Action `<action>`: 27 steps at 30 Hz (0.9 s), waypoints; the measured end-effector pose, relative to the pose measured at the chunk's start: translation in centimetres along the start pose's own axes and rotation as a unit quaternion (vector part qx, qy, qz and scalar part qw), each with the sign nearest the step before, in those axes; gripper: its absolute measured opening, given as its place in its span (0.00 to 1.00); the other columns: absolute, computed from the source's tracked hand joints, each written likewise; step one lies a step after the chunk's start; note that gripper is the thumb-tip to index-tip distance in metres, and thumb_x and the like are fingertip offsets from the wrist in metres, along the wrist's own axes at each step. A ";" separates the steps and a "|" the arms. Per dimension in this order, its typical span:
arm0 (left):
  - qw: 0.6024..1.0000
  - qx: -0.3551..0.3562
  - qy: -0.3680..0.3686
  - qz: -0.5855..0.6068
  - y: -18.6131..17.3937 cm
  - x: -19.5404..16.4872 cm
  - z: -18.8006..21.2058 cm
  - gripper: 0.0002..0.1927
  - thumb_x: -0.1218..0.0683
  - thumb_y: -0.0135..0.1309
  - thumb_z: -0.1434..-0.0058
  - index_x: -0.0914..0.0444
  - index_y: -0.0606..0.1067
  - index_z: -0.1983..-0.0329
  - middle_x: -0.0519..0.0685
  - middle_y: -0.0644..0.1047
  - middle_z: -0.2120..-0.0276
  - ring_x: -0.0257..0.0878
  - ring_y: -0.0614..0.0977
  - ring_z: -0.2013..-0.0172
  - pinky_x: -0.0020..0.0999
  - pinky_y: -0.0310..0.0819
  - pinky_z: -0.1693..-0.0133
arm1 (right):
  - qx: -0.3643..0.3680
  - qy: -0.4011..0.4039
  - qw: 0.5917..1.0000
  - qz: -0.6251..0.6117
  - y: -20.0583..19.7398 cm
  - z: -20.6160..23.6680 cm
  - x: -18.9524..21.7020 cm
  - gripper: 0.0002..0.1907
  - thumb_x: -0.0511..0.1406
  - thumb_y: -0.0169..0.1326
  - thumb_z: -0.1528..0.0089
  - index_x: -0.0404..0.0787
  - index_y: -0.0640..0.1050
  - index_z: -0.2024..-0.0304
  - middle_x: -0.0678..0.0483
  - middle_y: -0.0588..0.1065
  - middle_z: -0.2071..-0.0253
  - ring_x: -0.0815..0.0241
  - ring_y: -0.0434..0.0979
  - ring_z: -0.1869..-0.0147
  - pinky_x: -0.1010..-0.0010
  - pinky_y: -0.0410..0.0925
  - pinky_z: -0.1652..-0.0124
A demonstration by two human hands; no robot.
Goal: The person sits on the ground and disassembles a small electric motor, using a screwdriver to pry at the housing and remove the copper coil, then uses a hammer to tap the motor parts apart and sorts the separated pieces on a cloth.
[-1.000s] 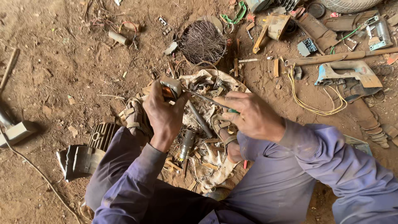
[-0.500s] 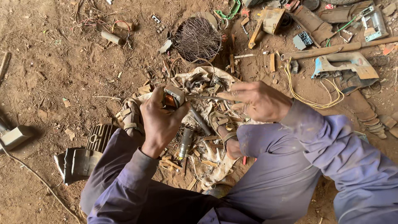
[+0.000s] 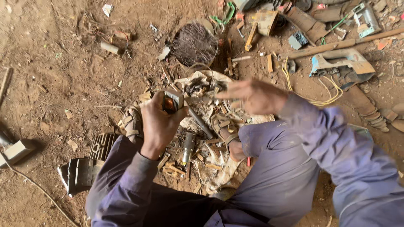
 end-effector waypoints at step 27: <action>0.947 0.059 0.167 0.269 0.7 -2.7 -0.1 0.27 0.57 0.68 0.43 0.61 0.72 0.40 0.53 0.78 0.41 0.46 0.80 0.37 0.45 0.79 0.38 | -0.150 0.200 0.817 -0.520 2.5 -3.8 4.2 0.14 0.33 0.60 0.38 0.33 0.78 0.51 0.54 0.78 0.65 0.71 0.74 0.71 0.79 0.64 0.79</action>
Point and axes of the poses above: each hand's wrist, its own z-axis away from the middle knuckle, its own y-axis out of the palm, x = y × z, the point moved 2 cm from there along -z, towards the middle knuckle
